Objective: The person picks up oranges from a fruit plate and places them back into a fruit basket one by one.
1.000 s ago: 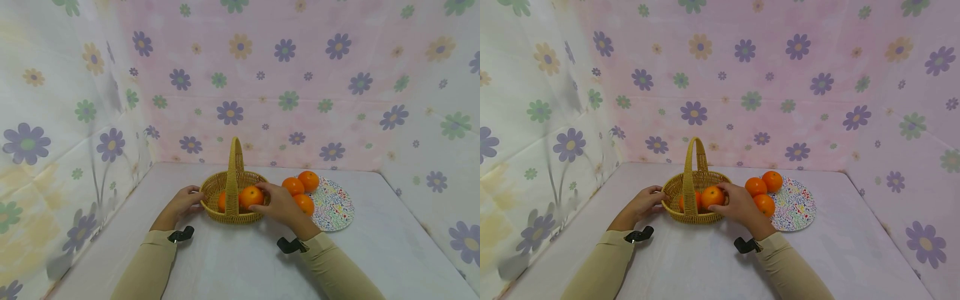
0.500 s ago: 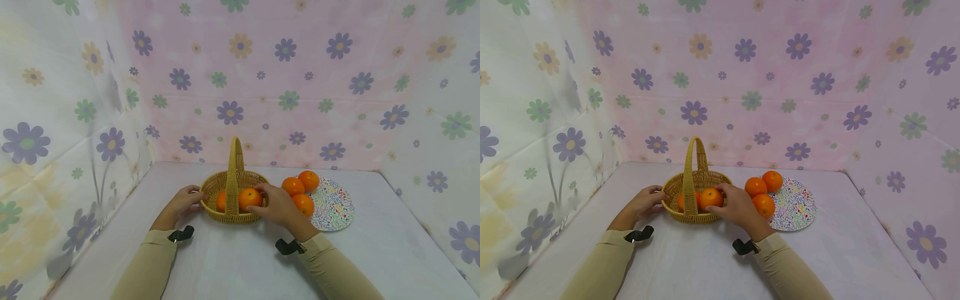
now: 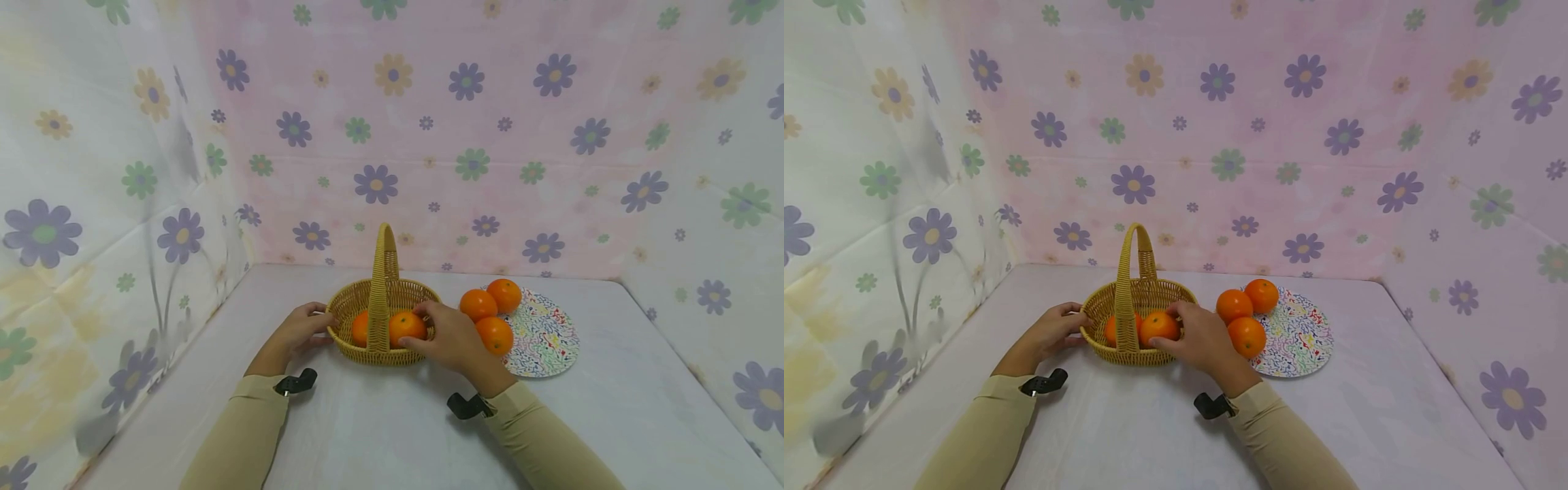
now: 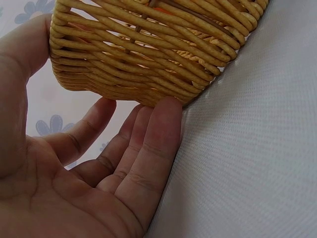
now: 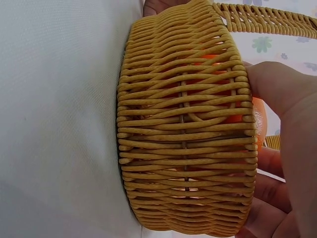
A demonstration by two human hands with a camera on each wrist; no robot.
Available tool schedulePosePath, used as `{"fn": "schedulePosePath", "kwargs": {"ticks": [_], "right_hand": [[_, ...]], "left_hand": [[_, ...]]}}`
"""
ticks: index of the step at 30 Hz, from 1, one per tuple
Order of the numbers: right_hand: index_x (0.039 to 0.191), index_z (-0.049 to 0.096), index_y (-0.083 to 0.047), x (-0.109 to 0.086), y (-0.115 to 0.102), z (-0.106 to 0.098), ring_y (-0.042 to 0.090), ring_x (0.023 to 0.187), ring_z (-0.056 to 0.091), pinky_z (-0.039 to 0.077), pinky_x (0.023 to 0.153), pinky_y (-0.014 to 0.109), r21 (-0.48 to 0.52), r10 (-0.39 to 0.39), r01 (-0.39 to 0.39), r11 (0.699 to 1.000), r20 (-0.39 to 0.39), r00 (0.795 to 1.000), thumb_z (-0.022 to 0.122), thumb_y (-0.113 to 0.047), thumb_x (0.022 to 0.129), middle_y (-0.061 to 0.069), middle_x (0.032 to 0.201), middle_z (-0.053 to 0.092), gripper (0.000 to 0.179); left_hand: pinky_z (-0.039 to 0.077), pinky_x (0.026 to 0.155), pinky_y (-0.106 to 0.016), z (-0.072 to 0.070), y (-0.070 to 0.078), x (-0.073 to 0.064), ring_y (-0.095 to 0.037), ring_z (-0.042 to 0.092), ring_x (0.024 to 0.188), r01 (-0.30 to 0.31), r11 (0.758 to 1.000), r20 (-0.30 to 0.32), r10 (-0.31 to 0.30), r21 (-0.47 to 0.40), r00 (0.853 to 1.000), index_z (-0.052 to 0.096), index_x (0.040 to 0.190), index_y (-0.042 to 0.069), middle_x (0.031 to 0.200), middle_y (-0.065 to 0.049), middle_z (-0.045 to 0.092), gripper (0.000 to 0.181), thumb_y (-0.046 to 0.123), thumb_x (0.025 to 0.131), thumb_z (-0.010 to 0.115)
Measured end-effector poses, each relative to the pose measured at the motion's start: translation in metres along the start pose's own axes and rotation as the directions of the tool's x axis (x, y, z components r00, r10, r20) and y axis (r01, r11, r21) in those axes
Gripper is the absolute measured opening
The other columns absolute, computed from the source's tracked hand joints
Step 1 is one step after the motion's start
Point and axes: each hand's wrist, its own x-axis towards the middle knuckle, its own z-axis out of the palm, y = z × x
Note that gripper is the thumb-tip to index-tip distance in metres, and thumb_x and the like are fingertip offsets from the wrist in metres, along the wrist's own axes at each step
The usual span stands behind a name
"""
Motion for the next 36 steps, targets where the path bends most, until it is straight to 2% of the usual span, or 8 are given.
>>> {"fn": "schedulePosePath", "kwargs": {"ticks": [5, 13, 20, 28, 36], "right_hand": [[0.126, 0.065, -0.023, 0.0, 0.004, -0.003, 0.009, 0.096, 0.066, 0.059, 0.084, 0.029, -0.011, 0.016, -0.016, 1.0, -0.005, 1.0, 0.075, -0.068, 0.082, -0.009, 0.111, 0.072, 0.064], [0.121, 0.066, -0.022, -0.001, 0.006, -0.008, 0.011, 0.101, 0.068, 0.059, 0.088, 0.032, 0.011, 0.039, -0.039, 0.999, 0.02, 0.999, 0.078, -0.056, 0.086, -0.008, 0.11, 0.072, 0.05], [0.122, 0.062, -0.024, -0.005, 0.01, -0.004, 0.006, 0.099, 0.063, 0.058, 0.09, 0.03, 0.057, 0.096, -0.102, 0.993, 0.101, 0.99, 0.075, -0.055, 0.089, -0.011, 0.11, 0.069, 0.047], [0.116, 0.062, -0.021, -0.002, 0.008, -0.001, 0.01, 0.097, 0.063, 0.058, 0.09, 0.031, 0.095, 0.047, -0.058, 0.994, 0.118, 0.992, 0.073, -0.048, 0.092, -0.008, 0.108, 0.068, 0.038], [0.113, 0.061, -0.02, 0.002, 0.003, 0.0, 0.011, 0.094, 0.062, 0.057, 0.087, 0.027, 0.097, 0.031, -0.044, 0.994, 0.13, 0.991, 0.072, -0.047, 0.093, -0.007, 0.106, 0.066, 0.035]], "left_hand": [[0.062, 0.093, -0.04, 0.003, 0.003, 0.005, -0.027, 0.066, 0.112, -0.011, 1.0, 0.018, 0.011, 0.011, 1.0, 0.051, 0.137, 0.003, 0.134, -0.017, 0.058, 0.051, 0.024, 0.093, 0.067], [0.062, 0.094, -0.039, 0.008, 0.005, 0.009, -0.027, 0.064, 0.114, 0.0, 1.0, 0.035, 0.0, 0.017, 0.999, 0.051, 0.136, 0.004, 0.134, -0.017, 0.059, 0.051, 0.025, 0.093, 0.067], [0.063, 0.091, -0.038, 0.011, -0.002, 0.005, -0.026, 0.065, 0.111, -0.002, 1.0, 0.033, 0.002, 0.012, 0.999, 0.052, 0.135, 0.003, 0.132, -0.017, 0.061, 0.05, 0.024, 0.092, 0.068], [0.063, 0.091, -0.038, 0.005, -0.005, 0.0, -0.025, 0.066, 0.11, -0.028, 0.999, 0.038, 0.027, 0.026, 0.999, 0.052, 0.136, 0.001, 0.137, -0.019, 0.057, 0.049, 0.024, 0.094, 0.065], [0.063, 0.092, -0.039, -0.004, -0.006, 0.0, -0.023, 0.066, 0.107, -0.047, 0.999, 0.049, 0.046, 0.024, 0.998, 0.049, 0.138, -0.001, 0.129, -0.018, 0.061, 0.051, 0.023, 0.096, 0.063]]}}
